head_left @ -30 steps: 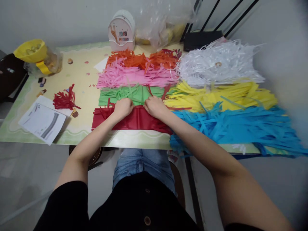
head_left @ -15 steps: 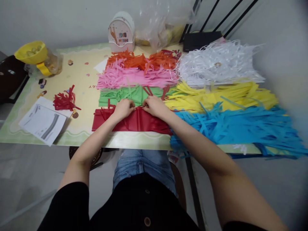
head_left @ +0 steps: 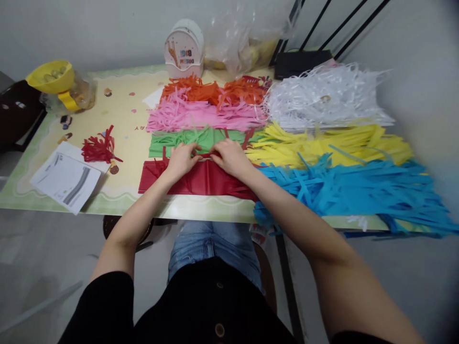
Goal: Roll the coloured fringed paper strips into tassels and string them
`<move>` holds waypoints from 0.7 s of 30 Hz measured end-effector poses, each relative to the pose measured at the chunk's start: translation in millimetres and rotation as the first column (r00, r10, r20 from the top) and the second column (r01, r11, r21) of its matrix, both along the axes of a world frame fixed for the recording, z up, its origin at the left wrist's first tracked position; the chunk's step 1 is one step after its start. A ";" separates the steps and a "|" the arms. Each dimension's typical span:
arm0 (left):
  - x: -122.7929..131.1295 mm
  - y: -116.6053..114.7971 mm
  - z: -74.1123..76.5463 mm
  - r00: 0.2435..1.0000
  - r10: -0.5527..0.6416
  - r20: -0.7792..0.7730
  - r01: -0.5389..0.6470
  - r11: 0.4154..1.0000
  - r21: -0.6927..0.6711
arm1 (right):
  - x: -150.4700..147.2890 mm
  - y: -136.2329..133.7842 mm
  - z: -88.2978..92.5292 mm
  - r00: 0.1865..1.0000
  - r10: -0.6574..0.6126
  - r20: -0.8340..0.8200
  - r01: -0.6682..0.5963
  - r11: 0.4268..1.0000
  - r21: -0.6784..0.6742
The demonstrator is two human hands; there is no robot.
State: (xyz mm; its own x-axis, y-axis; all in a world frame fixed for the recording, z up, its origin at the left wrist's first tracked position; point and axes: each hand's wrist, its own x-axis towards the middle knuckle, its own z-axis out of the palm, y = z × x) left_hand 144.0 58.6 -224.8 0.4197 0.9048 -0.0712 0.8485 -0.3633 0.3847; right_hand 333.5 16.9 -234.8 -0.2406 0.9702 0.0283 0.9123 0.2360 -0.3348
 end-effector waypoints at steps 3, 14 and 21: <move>-0.5 -0.4 4.4 0.999 0.005 -0.036 -0.005 1.000 -0.023 | -3.8 -7.6 5.9 0.999 0.007 0.033 -0.009 0.998 0.068; 1.4 -11.3 24.8 0.996 0.023 -0.086 -0.006 0.980 0.198 | -102.3 -58.6 -10.2 0.935 0.343 0.092 -0.335 0.938 -0.093; 27.7 17.2 130.2 0.997 0.077 0.004 -0.071 0.895 0.440 | -110.6 -53.5 -1.1 0.928 0.348 0.132 -0.325 0.931 -0.168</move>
